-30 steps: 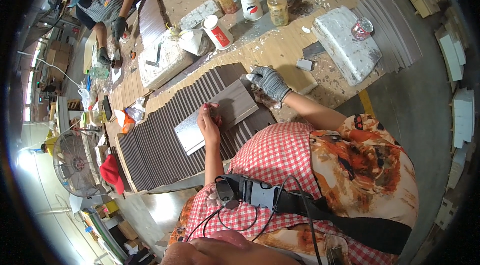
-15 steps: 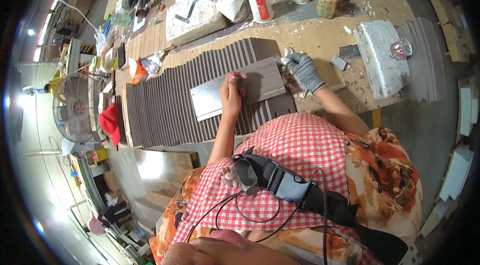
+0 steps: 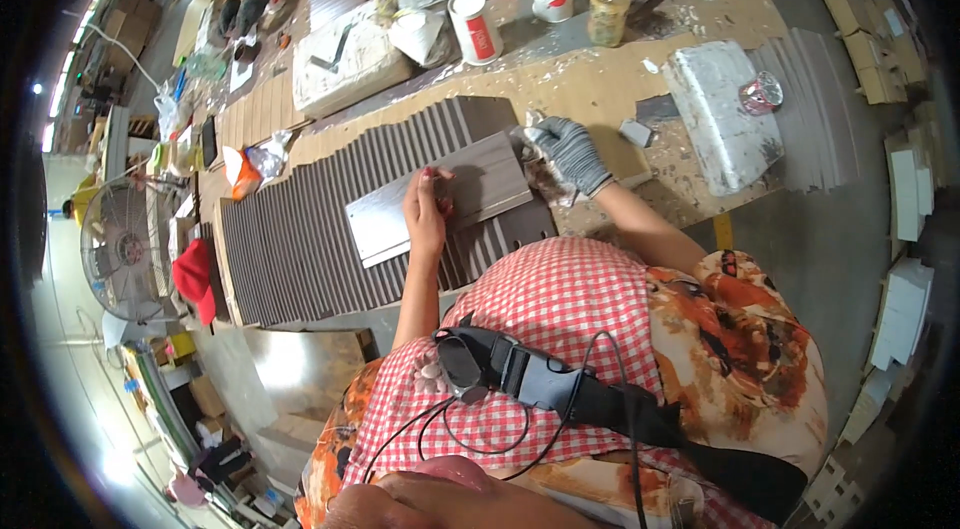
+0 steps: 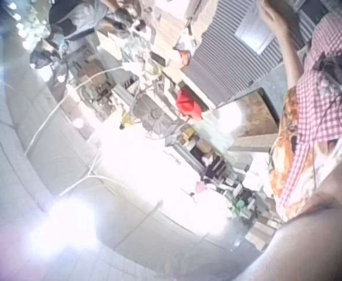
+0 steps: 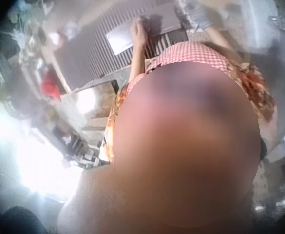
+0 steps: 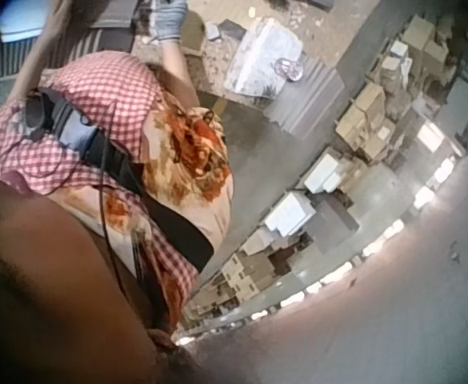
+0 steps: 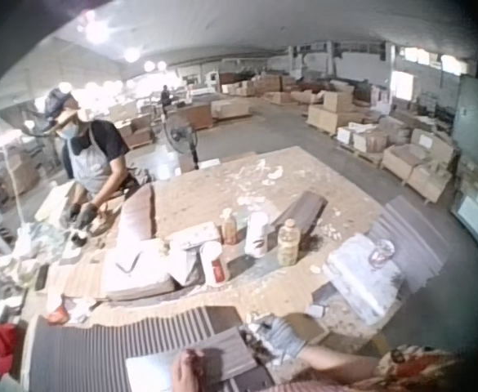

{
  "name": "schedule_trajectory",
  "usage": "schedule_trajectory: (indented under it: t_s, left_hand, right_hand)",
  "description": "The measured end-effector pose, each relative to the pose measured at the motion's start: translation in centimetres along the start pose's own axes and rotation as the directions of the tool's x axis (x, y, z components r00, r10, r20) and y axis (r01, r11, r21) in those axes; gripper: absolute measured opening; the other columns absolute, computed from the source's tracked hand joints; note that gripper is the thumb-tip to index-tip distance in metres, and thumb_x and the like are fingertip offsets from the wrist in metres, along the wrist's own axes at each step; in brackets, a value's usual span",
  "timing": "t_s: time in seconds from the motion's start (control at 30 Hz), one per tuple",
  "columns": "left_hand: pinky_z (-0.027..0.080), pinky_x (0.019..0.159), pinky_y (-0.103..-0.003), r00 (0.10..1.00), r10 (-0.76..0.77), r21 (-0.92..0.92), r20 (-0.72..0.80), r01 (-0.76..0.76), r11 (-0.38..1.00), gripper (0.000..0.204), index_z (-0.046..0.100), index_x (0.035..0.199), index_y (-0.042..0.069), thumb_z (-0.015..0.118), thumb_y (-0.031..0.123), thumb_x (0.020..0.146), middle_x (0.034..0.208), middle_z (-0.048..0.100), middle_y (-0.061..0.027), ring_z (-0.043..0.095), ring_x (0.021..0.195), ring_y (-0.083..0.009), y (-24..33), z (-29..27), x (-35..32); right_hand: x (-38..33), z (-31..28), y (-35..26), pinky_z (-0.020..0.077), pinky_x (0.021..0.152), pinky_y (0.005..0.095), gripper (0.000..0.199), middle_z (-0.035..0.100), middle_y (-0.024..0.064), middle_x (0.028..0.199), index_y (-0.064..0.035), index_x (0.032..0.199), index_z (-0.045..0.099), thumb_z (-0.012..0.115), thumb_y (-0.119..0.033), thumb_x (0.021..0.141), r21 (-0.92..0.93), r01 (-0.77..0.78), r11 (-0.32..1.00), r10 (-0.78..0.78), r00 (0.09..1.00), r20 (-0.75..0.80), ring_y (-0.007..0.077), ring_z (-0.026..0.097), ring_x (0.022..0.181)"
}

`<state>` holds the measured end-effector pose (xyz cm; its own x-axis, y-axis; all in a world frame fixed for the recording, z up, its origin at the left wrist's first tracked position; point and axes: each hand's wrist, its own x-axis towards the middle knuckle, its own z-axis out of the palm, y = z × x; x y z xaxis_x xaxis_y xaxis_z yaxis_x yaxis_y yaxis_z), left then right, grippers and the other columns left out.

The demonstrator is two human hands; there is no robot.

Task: The person cleans a wood panel with a cloth, turning it over to wipe both sides before stacking it with others on a table.

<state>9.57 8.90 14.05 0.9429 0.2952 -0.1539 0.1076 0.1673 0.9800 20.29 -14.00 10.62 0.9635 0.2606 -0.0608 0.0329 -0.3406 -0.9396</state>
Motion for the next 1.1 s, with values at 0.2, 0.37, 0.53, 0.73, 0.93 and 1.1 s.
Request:
schedule_trajectory:
  t_s: [0.2, 0.37, 0.53, 0.73, 0.93, 1.1]
  left_hand:
    - [0.027, 0.047, -0.019, 0.999, 0.04, 0.032, 0.025, -0.041, 0.999, 0.035, 0.058, 0.089, 0.005, 0.035, 0.027, 0.103, 0.066, 0.045, 0.0042, 0.034, 0.051, -0.0026, 1.0, 0.5, -0.2]
    - [0.027, 0.047, -0.019, 0.998, 0.058, 0.064, 0.03, -0.06, 0.996, 0.035, 0.058, 0.089, 0.004, 0.034, 0.026, 0.103, 0.064, 0.045, 0.0039, 0.033, 0.05, -0.0025, 0.7, 0.4, -0.3]
    - [0.028, 0.047, -0.019, 0.998, 0.049, 0.083, 0.025, -0.051, 0.995, 0.036, 0.058, 0.09, 0.005, 0.034, 0.028, 0.103, 0.065, 0.046, 0.0038, 0.034, 0.051, -0.0023, 0.7, 0.6, -0.3]
    - [0.03, 0.047, -0.019, 0.998, 0.058, 0.075, 0.035, -0.061, 0.995, 0.036, 0.058, 0.088, 0.005, 0.035, 0.029, 0.103, 0.065, 0.046, 0.0047, 0.035, 0.051, -0.0018, 1.0, 0.5, -0.2]
    - [0.029, 0.047, -0.019, 0.998, 0.041, 0.05, 0.049, -0.044, 0.998, 0.036, 0.059, 0.088, 0.005, 0.035, 0.029, 0.103, 0.062, 0.042, 0.0057, 0.034, 0.051, -0.0018, 0.6, 0.2, -0.2]
    - [0.026, 0.045, -0.02, 0.997, 0.056, 0.051, 0.061, -0.059, 0.997, 0.036, 0.057, 0.089, 0.005, 0.034, 0.029, 0.103, 0.062, 0.043, 0.0044, 0.032, 0.048, -0.0026, 0.8, 0.5, -0.1]
  right_hand:
    - [-0.4, 0.2, -1.7, 0.0445, 0.062, 0.0302, 0.022, 0.056, 0.0044, 0.065, -0.0001, 0.089, 0.067, 0.065, -0.022, 0.088, -0.089, -0.055, 0.994, 0.056, 0.998, 0.01, 0.0126, 0.046, 0.061]
    - [-0.7, 0.1, -2.2, 0.0436, 0.06, 0.0298, 0.023, 0.055, 0.0035, 0.063, -0.0007, 0.09, 0.067, 0.065, -0.024, 0.089, 0.063, -0.074, 0.995, 0.073, 0.997, 0.013, 0.011, 0.045, 0.06]
    - [-0.3, 0.2, -1.7, 0.0437, 0.06, 0.0291, 0.024, 0.057, 0.0025, 0.065, 0.0004, 0.091, 0.067, 0.064, -0.023, 0.089, 0.133, -0.106, 0.985, 0.105, 0.994, 0.011, 0.0104, 0.045, 0.059]
    - [-0.4, 0.5, -1.3, 0.0468, 0.064, 0.0286, 0.021, 0.063, 0.0062, 0.069, -0.0004, 0.089, 0.067, 0.064, -0.022, 0.089, 0.016, -0.09, 0.996, 0.089, 0.995, 0.039, 0.0115, 0.053, 0.061]
    - [-0.6, 0.4, -3.1, 0.0469, 0.064, 0.0285, 0.022, 0.064, 0.0049, 0.068, -0.0013, 0.087, 0.067, 0.064, -0.023, 0.089, -0.007, -0.123, 0.992, 0.123, 0.992, 0.034, 0.011, 0.054, 0.062]
    - [-0.5, 0.3, -1.7, 0.0467, 0.064, 0.0278, 0.021, 0.064, 0.0038, 0.068, -0.0017, 0.088, 0.067, 0.065, -0.023, 0.088, 0.099, -0.087, 0.991, 0.09, 0.996, -0.026, 0.0106, 0.055, 0.063]
